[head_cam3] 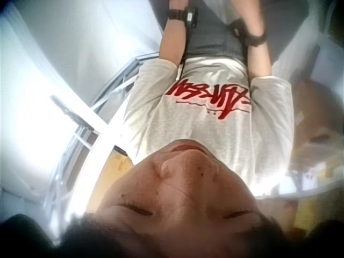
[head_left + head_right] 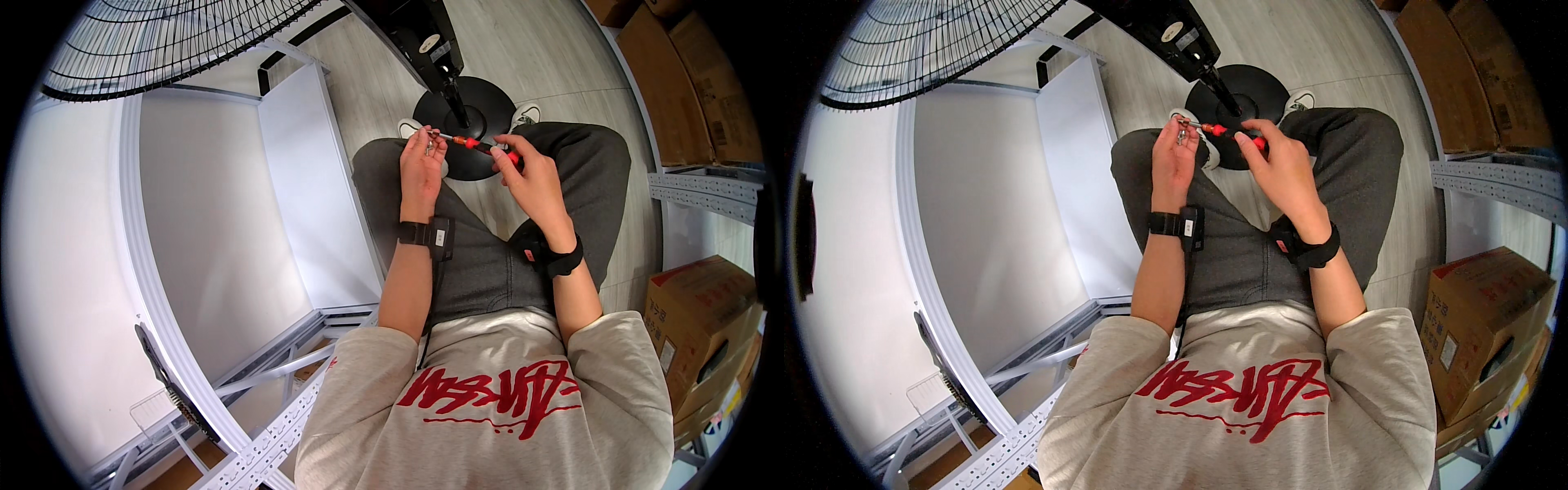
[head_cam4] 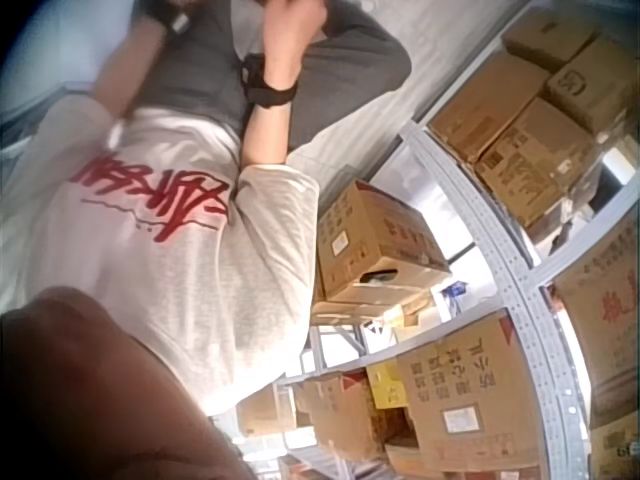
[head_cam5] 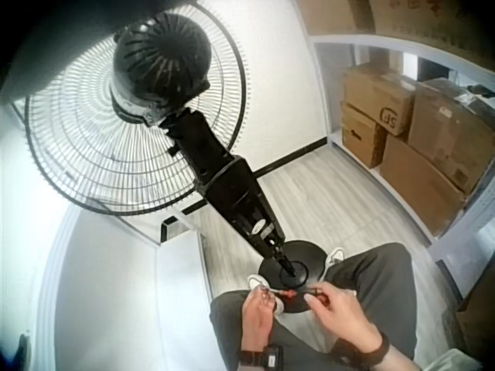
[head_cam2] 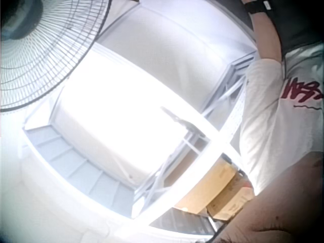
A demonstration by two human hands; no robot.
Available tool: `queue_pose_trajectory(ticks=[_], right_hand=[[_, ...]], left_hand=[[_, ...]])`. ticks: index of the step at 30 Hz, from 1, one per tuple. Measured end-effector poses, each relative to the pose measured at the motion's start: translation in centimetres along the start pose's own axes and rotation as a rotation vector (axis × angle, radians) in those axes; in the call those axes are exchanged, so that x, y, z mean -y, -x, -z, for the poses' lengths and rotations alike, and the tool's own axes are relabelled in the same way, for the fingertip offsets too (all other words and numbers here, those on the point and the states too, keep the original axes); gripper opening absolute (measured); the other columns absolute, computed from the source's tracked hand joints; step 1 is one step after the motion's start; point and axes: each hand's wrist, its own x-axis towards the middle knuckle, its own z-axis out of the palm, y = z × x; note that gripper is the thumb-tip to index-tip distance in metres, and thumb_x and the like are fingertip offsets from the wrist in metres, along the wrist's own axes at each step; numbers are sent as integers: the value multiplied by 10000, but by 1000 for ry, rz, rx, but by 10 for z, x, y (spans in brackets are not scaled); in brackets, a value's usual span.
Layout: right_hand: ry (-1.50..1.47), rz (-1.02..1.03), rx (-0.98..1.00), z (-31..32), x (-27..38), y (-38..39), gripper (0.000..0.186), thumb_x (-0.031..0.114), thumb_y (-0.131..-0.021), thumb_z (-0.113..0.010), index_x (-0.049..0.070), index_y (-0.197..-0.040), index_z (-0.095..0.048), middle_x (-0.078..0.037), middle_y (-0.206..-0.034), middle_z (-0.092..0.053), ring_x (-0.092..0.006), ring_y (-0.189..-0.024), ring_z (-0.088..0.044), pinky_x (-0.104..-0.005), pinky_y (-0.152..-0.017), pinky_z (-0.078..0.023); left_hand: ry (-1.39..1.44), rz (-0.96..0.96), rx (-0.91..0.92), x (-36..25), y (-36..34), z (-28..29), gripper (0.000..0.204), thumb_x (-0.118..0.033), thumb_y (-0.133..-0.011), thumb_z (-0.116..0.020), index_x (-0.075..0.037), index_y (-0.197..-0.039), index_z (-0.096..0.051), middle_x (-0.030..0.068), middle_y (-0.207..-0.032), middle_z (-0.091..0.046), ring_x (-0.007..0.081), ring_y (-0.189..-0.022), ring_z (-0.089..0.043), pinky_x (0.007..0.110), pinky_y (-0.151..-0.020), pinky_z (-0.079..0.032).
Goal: The person sits on the floor and uses a screwdriver to remove screws from the base of a standing fan. They then lift the fan's motor housing and continue to manipulate the internal wiring and components with the screwdriver.
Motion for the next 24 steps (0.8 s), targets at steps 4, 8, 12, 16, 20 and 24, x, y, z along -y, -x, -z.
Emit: queue_pose_trajectory(ticks=[4,8,12,16,20,24], right_hand=[[-43,-50,35,0,2,0,242,238,-932,-593,11,-998,-650,-136,-676,-667,-217,-627,-684,-286,-578,-497],[-66,1,11,-1,2,-1,233,229,-928,-600,11,-988,-652,-133,-682,-668,-199,-624,-680,-283,-574,-496],[-84,9,4,-1,2,-1,221,220,-925,-604,13,-984,-654,-130,-684,-668,-190,-623,-679,-280,-575,-496],[-68,2,22,0,5,-1,216,215,-922,-608,15,-988,-655,-129,-686,-669,-187,-621,-676,-278,-578,-497],[-64,-3,33,-1,5,-1,217,212,-921,-608,15,-996,-656,-128,-695,-672,-185,-631,-680,-277,-583,-501],[-60,1,29,0,6,-1,218,211,-921,-607,15,-1002,-655,-130,-706,-676,-188,-648,-689,-276,-588,-504]], left_hand=[[52,17,-10,0,-2,7,231,-186,-984,-513,23,-1069,-561,117,-986,-584,190,-883,-572,318,-820,-501],[76,48,-13,-1,-4,9,287,-218,-998,-479,33,-1115,-554,121,-999,-576,197,-899,-566,321,-827,-501],[76,53,-37,-2,-2,5,314,-231,-1009,-447,39,-1136,-544,132,-1030,-575,212,-913,-567,331,-850,-496],[69,52,-45,-2,-1,3,336,-240,-1015,-427,52,-1151,-525,162,-1084,-570,253,-986,-575,363,-919,-488],[53,52,-45,-3,1,-2,352,-239,-1014,-423,71,-1160,-506,196,-1132,-561,293,-1065,-571,395,-988,-468],[37,50,-21,-5,3,-9,324,-194,-997,-458,80,-1166,-499,220,-1161,-553,306,-1075,-575,401,-989,-471]])
